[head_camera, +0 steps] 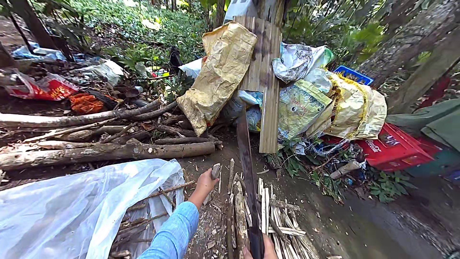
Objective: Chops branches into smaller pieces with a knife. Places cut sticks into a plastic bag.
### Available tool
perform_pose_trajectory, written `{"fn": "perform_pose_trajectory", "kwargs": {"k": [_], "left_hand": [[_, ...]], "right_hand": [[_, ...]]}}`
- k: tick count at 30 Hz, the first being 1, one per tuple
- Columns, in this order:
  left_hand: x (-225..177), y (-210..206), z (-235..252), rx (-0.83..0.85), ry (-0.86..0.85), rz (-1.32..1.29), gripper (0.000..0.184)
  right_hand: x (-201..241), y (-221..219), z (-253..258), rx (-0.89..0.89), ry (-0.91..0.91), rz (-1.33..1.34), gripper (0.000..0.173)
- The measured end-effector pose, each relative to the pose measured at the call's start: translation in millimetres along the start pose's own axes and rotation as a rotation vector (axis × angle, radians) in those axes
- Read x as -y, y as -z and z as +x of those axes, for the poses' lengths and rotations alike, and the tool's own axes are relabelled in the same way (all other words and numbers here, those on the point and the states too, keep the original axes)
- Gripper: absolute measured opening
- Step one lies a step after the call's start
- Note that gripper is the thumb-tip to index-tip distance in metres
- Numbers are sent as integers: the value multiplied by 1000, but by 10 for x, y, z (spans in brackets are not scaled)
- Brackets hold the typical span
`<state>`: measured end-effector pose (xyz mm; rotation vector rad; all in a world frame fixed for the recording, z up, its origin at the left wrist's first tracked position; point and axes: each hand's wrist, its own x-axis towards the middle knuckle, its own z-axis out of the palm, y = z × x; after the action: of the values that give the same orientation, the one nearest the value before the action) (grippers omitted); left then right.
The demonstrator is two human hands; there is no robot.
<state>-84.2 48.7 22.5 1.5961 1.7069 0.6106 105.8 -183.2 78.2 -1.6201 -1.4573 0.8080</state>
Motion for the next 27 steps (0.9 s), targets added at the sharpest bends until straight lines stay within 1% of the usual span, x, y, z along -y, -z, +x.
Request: {"fn": "perform_pose_trajectory", "kwargs": {"k": [1,3,4,7,10,12,14,15,16,17,18,19,20,21,22,23,24,25,26,27], "left_hand": [[4,-6,2,-3,0,-2,49],[9,-8,-1,-3,1,-2,49],[11,-8,-5,0,2,2,49],[4,-16,-10,26,8,32,47],[2,-34,29,33,8,37,46],[36,-42,33,35,3,17,54],[103,-42,-39,23,-16,-80,71],[142,-45,-140,10,-25,-174,72],[171,-53,-300,14,-26,-285,66],[177,-55,-529,70,-13,-402,57],[165,-39,-797,177,15,-519,53],[166,-27,-1064,293,38,-610,60],[165,-21,-1312,372,48,-669,71],[148,-9,-1512,398,57,-709,85],[119,13,-1646,363,76,-742,91],[102,40,-1704,286,101,-756,86],[97,82,-1715,203,126,-751,71],[92,139,-1695,143,161,-717,57],[95,198,-1656,111,199,-659,50],[107,259,-1616,92,223,-592,48]], "right_hand": [[60,-48,36,-19,34,-47,45],[113,-145,100,5,26,-135,45],[113,-191,138,52,-23,-183,45],[83,-288,292,259,-265,-330,51],[103,-317,349,298,-325,-358,53],[119,-316,354,306,-334,-325,52],[124,-324,373,313,-322,-261,54],[125,-341,384,307,-306,-222,57],[127,-370,392,293,-276,-179,59],[129,-415,395,275,-240,-129,58],[146,-475,401,260,-202,-77,56],[174,-542,410,254,-158,-28,53],[189,-611,425,266,-109,3,49],[191,-674,448,285,-43,16,47],[172,-731,480,296,26,24,45],[117,-784,514,293,77,52,44],[5,-844,549,274,91,104,44],[-158,-894,585,256,35,155,43],[-395,-945,624,205,-60,173,43],[-689,-988,656,141,-188,128,45]]}}
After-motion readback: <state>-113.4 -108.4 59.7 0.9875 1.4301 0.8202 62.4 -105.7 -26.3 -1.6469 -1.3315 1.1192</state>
